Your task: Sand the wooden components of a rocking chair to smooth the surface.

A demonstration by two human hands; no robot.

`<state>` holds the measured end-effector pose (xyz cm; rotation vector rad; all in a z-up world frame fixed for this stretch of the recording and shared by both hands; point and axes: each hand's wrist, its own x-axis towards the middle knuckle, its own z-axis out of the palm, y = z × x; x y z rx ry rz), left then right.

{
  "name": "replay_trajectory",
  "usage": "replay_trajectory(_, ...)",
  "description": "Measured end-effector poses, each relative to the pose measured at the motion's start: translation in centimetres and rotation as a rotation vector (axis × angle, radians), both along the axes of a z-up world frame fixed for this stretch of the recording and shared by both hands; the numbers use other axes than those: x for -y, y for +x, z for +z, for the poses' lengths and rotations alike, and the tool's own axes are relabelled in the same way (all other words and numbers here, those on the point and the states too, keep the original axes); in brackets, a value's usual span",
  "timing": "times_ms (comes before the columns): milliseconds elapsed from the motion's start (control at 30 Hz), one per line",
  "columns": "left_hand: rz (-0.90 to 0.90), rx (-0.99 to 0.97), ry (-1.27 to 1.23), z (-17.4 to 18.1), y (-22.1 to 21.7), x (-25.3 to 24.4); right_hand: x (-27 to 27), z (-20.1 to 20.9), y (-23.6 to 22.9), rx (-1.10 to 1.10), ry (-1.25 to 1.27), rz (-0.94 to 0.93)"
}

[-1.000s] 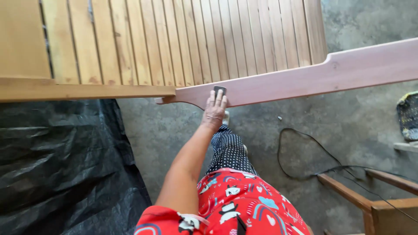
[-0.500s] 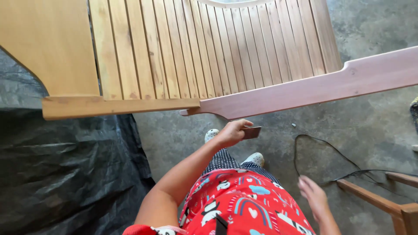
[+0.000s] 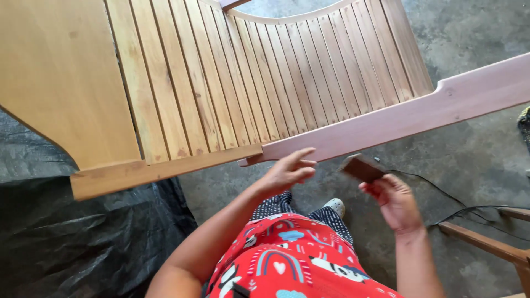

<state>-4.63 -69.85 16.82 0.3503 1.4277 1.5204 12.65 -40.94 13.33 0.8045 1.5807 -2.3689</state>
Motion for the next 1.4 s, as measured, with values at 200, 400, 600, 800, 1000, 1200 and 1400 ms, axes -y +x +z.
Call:
replay_trajectory(200, 0.144, -0.272, -0.305, -0.4, -0.9, 8.4, -2.2, -8.2, -4.7, -0.433, -0.605, -0.258)
replay_trajectory(400, -0.003, -0.38, -0.713, -0.6, 1.9, 12.6, -2.2, -18.5, -2.6, 0.438, 0.205, -0.215)
replay_trajectory(600, -0.051, -0.323, -0.766, -1.2, 3.2, 13.1, -1.3, -18.4, -1.9, 0.351, -0.059, -0.24)
replay_trajectory(800, -0.174, -0.55, -0.738, -0.4, 2.2, 11.7, 1.6, -10.8, -5.1, -0.06, -0.546, -0.334)
replay_trajectory(1000, -0.287, -0.591, -0.801, -1.1, 2.3, 12.6, 3.7, -13.1, -6.8, 0.298, -0.115, -0.088)
replay_trajectory(1200, -0.25, -0.613, -0.803, -2.8, 3.8, 14.8, 6.7, -16.5, -7.6, 0.353, 0.332, 0.115)
replay_trajectory(1400, -0.323, -0.63, -0.852, -1.4, 3.2, 14.4, 8.8, -13.9, -8.8, 0.375, 0.751, 0.169)
